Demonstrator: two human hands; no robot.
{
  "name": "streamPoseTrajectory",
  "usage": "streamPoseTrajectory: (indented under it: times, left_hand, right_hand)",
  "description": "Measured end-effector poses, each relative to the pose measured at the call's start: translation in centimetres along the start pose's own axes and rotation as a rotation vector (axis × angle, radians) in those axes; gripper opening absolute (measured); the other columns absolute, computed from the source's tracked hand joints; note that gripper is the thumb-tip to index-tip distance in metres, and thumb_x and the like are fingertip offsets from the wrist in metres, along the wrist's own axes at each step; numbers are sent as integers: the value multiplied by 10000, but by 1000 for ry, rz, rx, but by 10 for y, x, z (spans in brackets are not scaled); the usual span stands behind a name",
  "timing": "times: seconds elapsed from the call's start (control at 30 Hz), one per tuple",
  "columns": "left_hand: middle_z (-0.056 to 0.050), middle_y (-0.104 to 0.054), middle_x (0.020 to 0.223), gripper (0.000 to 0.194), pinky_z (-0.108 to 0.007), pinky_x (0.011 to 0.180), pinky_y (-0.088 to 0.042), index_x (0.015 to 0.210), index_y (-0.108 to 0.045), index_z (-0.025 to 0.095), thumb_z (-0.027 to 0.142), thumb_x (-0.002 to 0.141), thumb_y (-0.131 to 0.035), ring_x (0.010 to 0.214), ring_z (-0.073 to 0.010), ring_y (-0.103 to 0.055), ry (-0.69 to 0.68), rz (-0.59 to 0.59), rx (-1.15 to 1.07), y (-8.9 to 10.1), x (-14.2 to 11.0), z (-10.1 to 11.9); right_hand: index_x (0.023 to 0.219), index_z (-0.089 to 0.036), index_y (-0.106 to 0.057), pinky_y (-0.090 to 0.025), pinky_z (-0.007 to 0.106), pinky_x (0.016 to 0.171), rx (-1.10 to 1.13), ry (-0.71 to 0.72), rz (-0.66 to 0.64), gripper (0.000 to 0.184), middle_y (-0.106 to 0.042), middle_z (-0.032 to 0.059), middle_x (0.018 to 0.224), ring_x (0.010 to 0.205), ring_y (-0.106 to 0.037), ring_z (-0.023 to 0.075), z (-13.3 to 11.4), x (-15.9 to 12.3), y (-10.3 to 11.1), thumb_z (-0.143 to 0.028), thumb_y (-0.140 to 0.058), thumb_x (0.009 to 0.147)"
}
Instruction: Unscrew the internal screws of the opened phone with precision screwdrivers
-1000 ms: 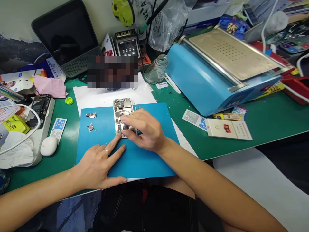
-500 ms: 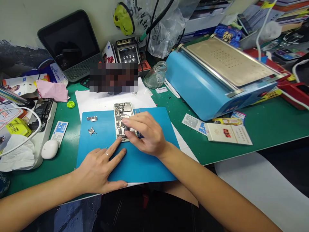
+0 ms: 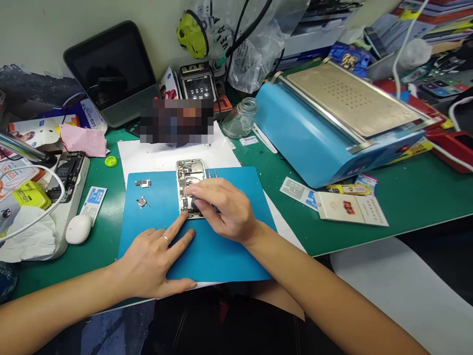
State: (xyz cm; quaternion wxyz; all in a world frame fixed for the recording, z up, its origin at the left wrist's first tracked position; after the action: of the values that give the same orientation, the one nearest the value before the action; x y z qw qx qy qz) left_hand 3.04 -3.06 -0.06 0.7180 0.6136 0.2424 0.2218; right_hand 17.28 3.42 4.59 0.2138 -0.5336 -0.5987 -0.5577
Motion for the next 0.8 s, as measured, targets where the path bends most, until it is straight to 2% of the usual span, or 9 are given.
streamPoseTrajectory:
  times: [0.17, 0.23, 0.33, 0.43, 0.53, 0.6, 0.7, 0.8]
  left_hand:
    - [-306, -311, 1618, 863, -426, 731, -567, 1477, -491, 105, 779, 942, -420, 826, -288, -725, -2, -14, -18, -1, 0, 0]
    - [-308, -308, 1619, 856, -432, 736, -567, 1472, -494, 104, 773, 943, -428, 824, -290, -725, 1, -11, -25, -1, -1, 0]
    - [-310, -311, 1617, 859, -443, 735, -568, 1473, -494, 97, 769, 941, -438, 825, -300, -725, 0, -6, -31, -1, -1, 0]
    - [-310, -313, 1615, 862, -445, 720, -569, 1470, -501, 96, 772, 939, -436, 819, -302, -724, -4, -1, -36, 0, -1, 0]
    - [-308, -313, 1616, 848, -445, 725, -572, 1471, -504, 100, 761, 942, -449, 835, -304, -727, 2, 1, -39, 1, -1, 0]
    - [-308, -309, 1618, 845, -446, 730, -573, 1476, -499, 99, 755, 946, -447, 853, -309, -728, 3, -5, -37, 1, -1, 0]
    - [-308, -304, 1620, 847, -442, 721, -572, 1479, -496, 93, 754, 955, -425, 857, -310, -729, -5, -11, -29, 0, -1, 0]
    - [-308, -320, 1613, 852, -433, 713, -571, 1469, -506, 92, 761, 949, -429, 833, -300, -728, -10, 5, -21, 0, -1, 0]
  right_hand:
    - [1378, -215, -546, -632, 360, 729, 28, 25, 13, 501, -774, 71, 964, 830, -741, 202, 1, -2, -1, -83, -661, 908]
    - [1372, -212, -553, -626, 375, 730, 32, 27, 15, 475, -766, 79, 983, 843, -741, 214, 1, -2, -1, -132, -662, 917]
    - [1411, -218, -522, -639, 408, 777, 68, 0, -2, 524, -760, 90, 1057, 948, -744, 237, 2, -1, -2, -84, -604, 911]
    - [1412, -245, -511, -646, 396, 750, 80, -16, -13, 565, -773, 66, 1020, 900, -744, 224, 3, -1, -3, -43, -603, 892]
    - [1367, -245, -543, -628, 380, 710, 52, 13, 3, 493, -773, 55, 946, 797, -731, 208, 3, -1, -3, -127, -661, 903]
    - [1351, -223, -558, -618, 386, 708, 31, 27, 5, 448, -765, 73, 954, 793, -724, 211, 3, -1, -3, -171, -656, 918]
    - [1347, -204, -567, -623, 398, 739, 19, 16, 10, 464, -763, 98, 1010, 880, -740, 235, 2, -1, -2, -105, -633, 898]
    - [1378, -232, -538, -640, 393, 749, 50, -17, 4, 547, -774, 75, 999, 899, -743, 229, 1, -1, -1, -39, -633, 875]
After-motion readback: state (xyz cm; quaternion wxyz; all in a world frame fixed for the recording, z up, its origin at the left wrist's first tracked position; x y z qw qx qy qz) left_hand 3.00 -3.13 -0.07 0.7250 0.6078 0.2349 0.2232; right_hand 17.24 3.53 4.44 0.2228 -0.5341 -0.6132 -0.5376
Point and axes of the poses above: each hand's wrist, its own x-axis towards the middle knuckle, its own y-axis out of the back of the hand, z = x × y, the point moved 7 cm from there along x, towards the middle knuckle
